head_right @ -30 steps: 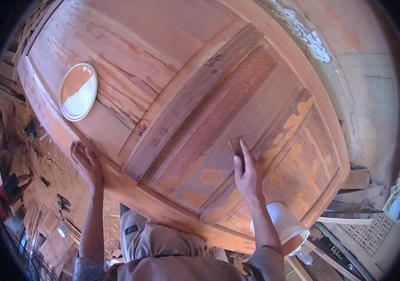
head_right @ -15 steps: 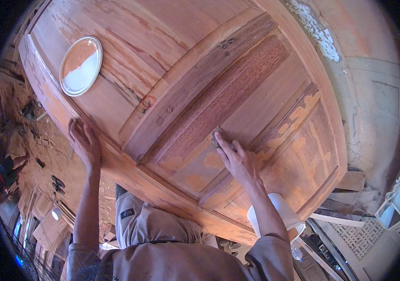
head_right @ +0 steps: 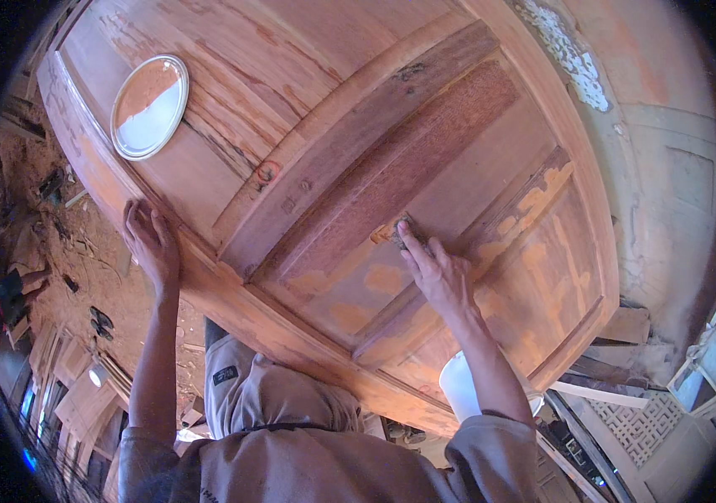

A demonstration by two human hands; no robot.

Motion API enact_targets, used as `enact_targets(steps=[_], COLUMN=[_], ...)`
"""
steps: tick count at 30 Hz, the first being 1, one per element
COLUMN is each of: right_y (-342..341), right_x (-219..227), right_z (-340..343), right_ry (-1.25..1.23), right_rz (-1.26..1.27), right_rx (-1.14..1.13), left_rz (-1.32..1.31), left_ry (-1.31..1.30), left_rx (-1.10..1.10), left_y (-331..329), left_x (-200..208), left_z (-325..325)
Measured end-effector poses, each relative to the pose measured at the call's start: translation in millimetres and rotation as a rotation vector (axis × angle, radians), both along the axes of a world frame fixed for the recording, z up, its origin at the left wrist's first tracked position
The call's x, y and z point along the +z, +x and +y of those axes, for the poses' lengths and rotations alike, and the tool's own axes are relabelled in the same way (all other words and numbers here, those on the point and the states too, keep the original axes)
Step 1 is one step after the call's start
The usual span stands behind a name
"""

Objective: The person applies putty to a wood door by hand and using a putty knife, spreading it into the recesses and gaps across the door surface.

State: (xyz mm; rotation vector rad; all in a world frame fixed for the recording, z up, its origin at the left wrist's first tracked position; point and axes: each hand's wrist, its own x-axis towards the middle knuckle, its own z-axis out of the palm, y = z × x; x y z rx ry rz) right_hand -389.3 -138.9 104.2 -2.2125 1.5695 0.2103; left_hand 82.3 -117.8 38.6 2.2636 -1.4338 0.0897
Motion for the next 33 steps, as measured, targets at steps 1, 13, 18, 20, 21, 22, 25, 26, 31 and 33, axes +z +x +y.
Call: enact_targets(steps=[1, 13, 18, 20, 21, 22, 25, 26, 31, 33], right_y=[-5.5, -21.1, -30.1, -29.2, -24.3, -28.4, -52.1, -60.8, -31.2, -26.3], right_x=[2.1, 3.9, -1.9, -12.4, -6.0, -8.1, -11.6, -8.8, -4.8, -5.3], right_z=[-1.6, -22.2, -36.1, -34.2, -32.0, -30.5, -32.4, -35.5, -55.0, -55.9], right_ry=[-0.004, 0.086, -0.014, -0.010, -0.022, -0.023, -0.055, -0.056, -0.176, 0.062], right_rz=[0.000, -0.141, -0.285, -0.124, 0.029, 0.032, -0.045, -0.117, -0.403, 0.066], right_rx=[0.000, -0.085, -0.072, -0.055, 0.002, 0.003, -0.022, -0.013, -0.031, -0.066], left_rz=[0.000, 0.017, 0.015, 0.040, 0.059, 0.062, 0.031, 0.024, 0.017, 0.031], left_ry=[-0.004, 0.003, 0.017, 0.022, 0.014, 0.013, 0.021, 0.025, 0.032, 0.000], left_rx=[0.000, 0.013, 0.006, 0.010, 0.031, 0.032, 0.036, 0.033, 0.013, 0.031], left_y=[0.8, -1.3, -2.8, -4.4, -3.2, -2.7, -1.3, -2.6, -2.9, -1.7], left_x=[0.4, 1.6, 1.0, 1.1, 1.9, 0.7, 1.0, 2.6, -0.3, 2.1], left_z=[1.3, 1.2, -0.4, 1.7, 2.9, 4.2, 3.1, 2.2, 2.3, 4.3])
